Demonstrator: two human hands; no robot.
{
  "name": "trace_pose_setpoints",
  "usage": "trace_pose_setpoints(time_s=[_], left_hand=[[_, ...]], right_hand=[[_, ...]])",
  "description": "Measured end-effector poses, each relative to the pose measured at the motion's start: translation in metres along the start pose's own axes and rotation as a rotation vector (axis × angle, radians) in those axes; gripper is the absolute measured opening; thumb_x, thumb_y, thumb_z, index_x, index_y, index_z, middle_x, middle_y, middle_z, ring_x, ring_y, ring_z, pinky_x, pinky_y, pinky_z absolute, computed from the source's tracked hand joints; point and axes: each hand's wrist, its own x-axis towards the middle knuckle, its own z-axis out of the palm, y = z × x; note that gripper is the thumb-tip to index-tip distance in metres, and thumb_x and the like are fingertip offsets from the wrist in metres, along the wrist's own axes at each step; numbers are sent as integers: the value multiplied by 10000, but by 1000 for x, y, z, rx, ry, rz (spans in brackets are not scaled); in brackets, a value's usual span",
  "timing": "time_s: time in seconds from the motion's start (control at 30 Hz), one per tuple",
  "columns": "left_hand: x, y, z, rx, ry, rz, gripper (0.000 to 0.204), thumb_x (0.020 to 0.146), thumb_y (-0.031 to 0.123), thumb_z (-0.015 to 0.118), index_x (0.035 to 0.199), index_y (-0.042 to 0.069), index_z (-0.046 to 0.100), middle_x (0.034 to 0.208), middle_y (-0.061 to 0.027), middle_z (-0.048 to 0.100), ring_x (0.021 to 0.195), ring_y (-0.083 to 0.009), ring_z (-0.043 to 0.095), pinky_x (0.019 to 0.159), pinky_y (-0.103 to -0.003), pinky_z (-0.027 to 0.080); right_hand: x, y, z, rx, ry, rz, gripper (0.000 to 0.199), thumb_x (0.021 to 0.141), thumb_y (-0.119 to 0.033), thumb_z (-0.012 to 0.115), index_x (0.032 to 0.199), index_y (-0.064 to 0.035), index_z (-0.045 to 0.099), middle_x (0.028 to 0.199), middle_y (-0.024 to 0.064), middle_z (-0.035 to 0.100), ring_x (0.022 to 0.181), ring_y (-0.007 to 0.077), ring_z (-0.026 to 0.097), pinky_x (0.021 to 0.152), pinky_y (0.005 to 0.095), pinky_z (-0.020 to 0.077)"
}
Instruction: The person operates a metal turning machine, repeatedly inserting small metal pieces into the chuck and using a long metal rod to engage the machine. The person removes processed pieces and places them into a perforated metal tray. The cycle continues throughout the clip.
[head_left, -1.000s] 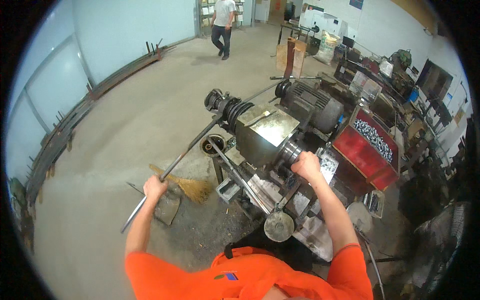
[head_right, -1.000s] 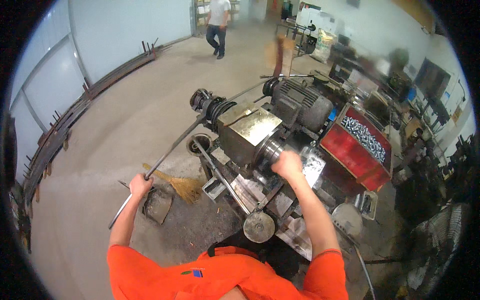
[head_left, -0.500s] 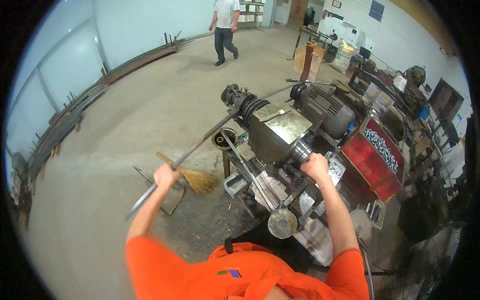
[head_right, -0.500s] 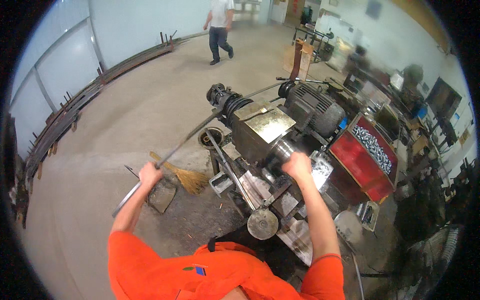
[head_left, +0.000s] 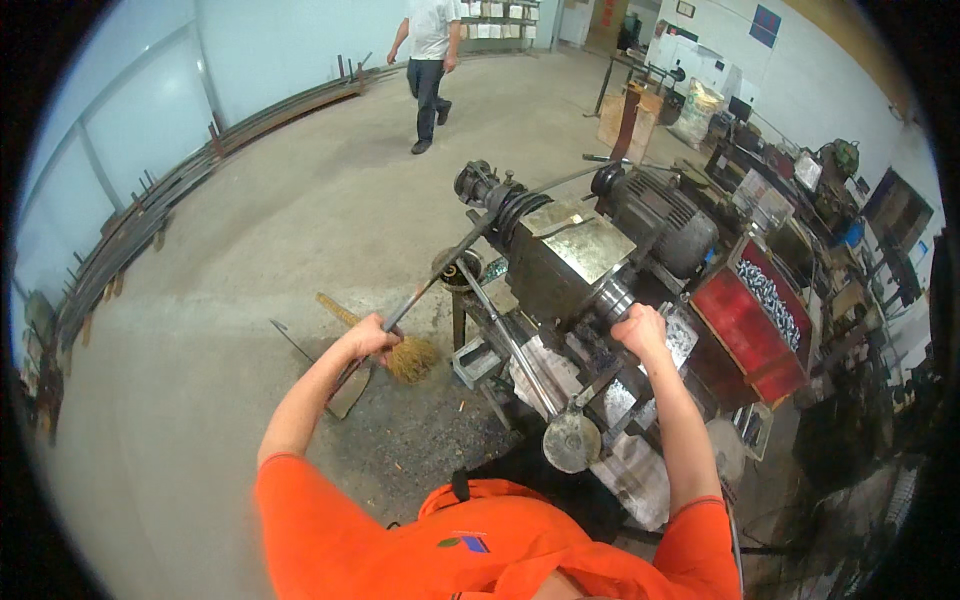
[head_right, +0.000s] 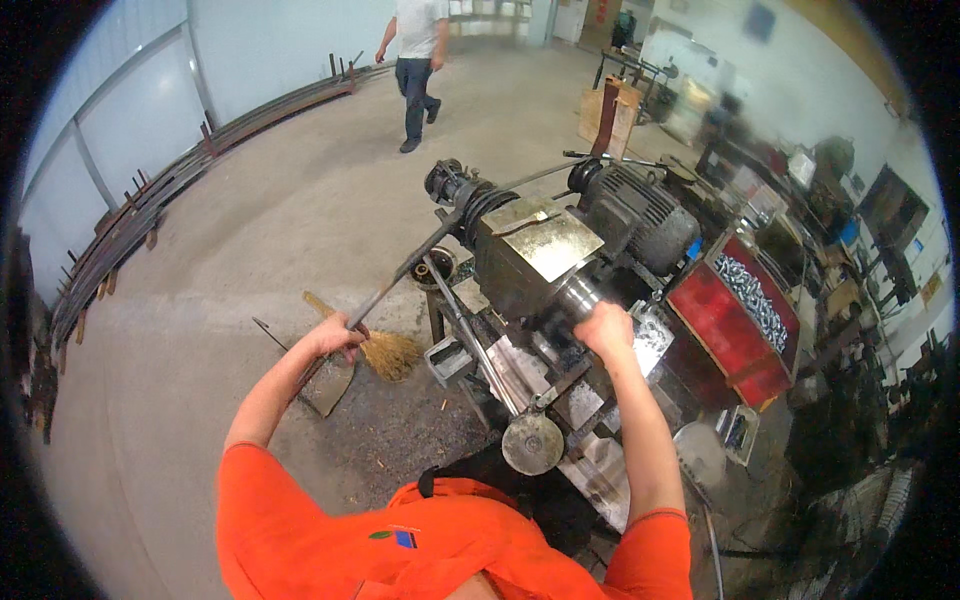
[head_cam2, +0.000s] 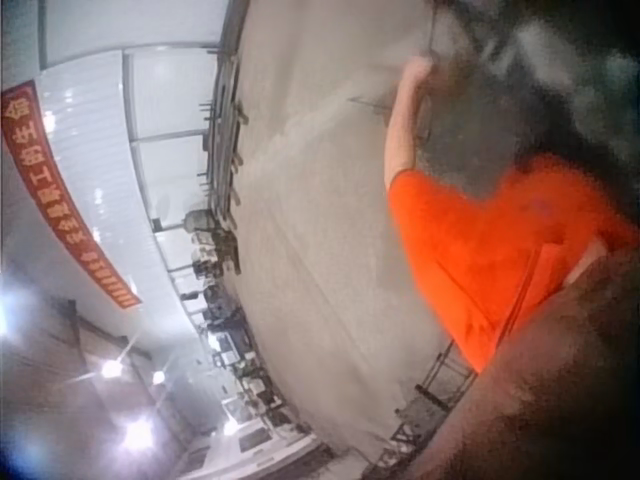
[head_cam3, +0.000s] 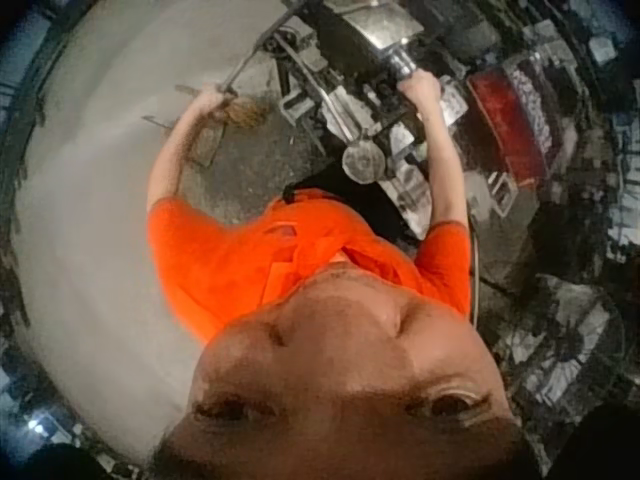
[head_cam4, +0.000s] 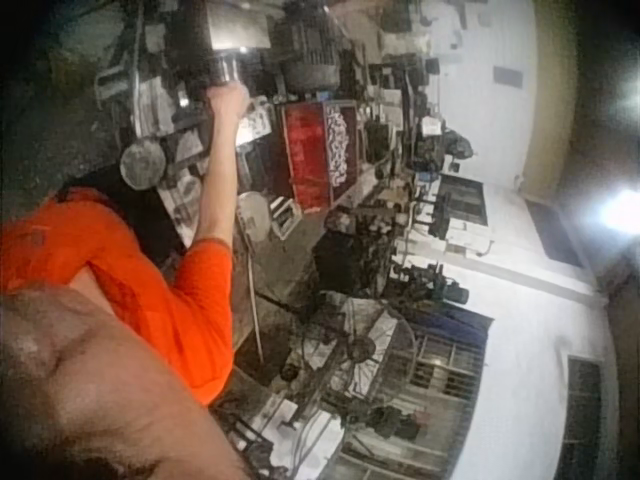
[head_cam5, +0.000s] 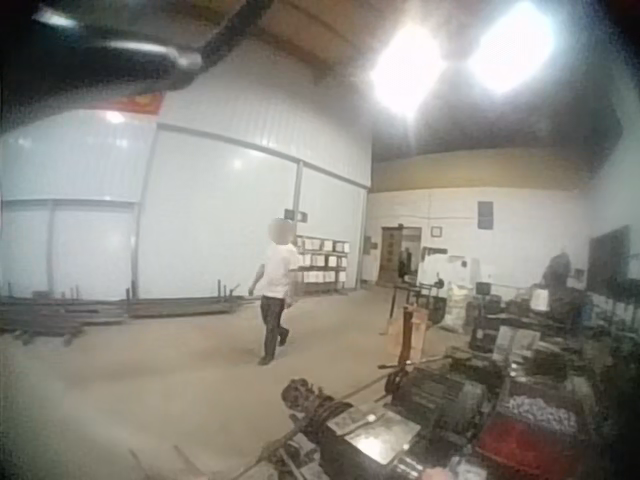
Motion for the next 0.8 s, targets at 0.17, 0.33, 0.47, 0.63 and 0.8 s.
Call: trace_pose_setpoints(time_s=[0.17, 0.33, 0.47, 0.63, 0.8], left_hand=[[-13, 9, 16, 330, 298, 87, 285, 731, 235, 635, 816, -37, 632, 562, -110, 585, 469, -188, 598, 486, -321, 492], [-15, 11, 17, 258, 282, 35, 290, 720, 253, 634, 776, -31, 622, 552, -106, 577, 493, -202, 604, 506, -338, 483], [-17, 10, 16, 282, 285, 41, 280, 717, 248, 626, 763, -28, 621, 553, -118, 583, 490, -204, 603, 509, -343, 483], [-12, 6, 15, 365, 317, 59, 262, 713, 248, 630, 749, -11, 623, 534, -70, 564, 468, -147, 565, 469, -309, 446], [-12, 5, 15, 329, 310, 64, 268, 714, 252, 624, 754, -13, 626, 532, -90, 570, 474, -166, 582, 498, -324, 469]], right_hand=[[0, 7, 10, -33, 89, -37, 250, 598, -190, 545, 703, 10, 653, 798, 242, 630, 806, 379, 617, 761, 413, 496], [0, 9, 13, -16, 113, -46, 237, 602, -191, 561, 706, 0, 657, 802, 234, 634, 805, 369, 619, 756, 411, 495], [1, 5, 11, -12, 92, -36, 235, 593, -181, 562, 703, 1, 662, 777, 235, 636, 779, 375, 626, 737, 411, 503], [3, 7, 11, 9, 45, -11, 300, 593, -214, 604, 771, 21, 661, 830, 236, 638, 822, 365, 628, 768, 403, 504], [6, 15, 19, -12, 54, -45, 312, 598, -213, 592, 793, 22, 658, 852, 247, 634, 828, 376, 625, 777, 409, 501]])
